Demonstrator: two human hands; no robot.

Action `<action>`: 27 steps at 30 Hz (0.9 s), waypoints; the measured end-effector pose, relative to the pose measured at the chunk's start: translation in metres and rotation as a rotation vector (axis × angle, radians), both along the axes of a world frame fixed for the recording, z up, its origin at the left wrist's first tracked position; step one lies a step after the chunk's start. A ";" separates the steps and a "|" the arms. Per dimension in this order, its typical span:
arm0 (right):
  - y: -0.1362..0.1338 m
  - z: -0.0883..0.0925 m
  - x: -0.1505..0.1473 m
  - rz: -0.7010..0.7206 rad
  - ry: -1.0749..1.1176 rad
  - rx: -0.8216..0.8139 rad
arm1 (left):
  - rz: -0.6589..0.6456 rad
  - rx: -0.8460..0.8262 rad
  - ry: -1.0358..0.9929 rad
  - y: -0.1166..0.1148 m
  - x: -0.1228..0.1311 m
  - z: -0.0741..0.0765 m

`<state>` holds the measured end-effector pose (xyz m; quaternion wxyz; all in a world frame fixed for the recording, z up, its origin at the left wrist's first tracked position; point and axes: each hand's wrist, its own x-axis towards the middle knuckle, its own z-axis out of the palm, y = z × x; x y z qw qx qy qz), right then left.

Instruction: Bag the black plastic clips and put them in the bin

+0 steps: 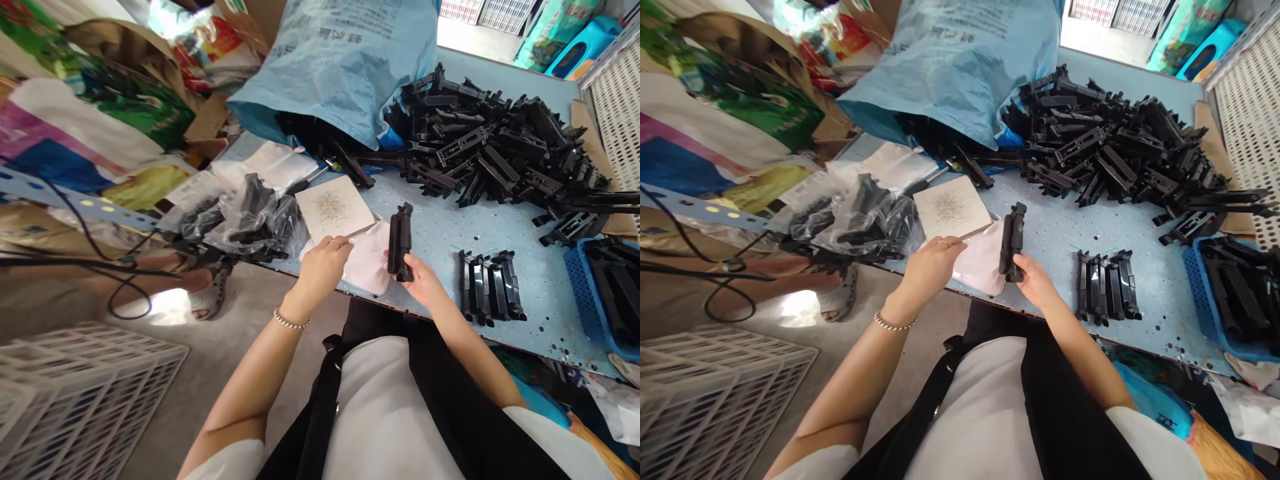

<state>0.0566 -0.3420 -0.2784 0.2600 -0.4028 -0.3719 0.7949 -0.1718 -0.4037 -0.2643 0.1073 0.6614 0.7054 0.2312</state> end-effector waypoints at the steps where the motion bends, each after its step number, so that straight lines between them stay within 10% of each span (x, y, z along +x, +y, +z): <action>1: -0.005 0.003 0.009 0.047 0.002 -0.003 | -0.022 -0.011 0.033 0.000 -0.003 0.002; 9: -0.037 -0.002 0.022 0.377 0.185 -0.389 | -0.214 0.158 -0.233 -0.010 0.018 0.003; 14: -0.024 -0.010 0.002 0.141 -0.037 -0.123 | -0.522 0.228 -0.313 -0.045 0.061 0.002; 19: -0.040 0.016 0.012 0.188 -0.088 0.215 | -0.414 0.309 -0.204 -0.053 0.077 -0.006; 23: -0.046 0.040 0.029 0.343 -0.075 0.345 | -0.336 0.386 -0.014 -0.048 0.040 0.013; 27: -0.038 0.048 0.050 0.339 -0.254 0.413 | -0.027 0.253 0.249 -0.040 -0.051 0.054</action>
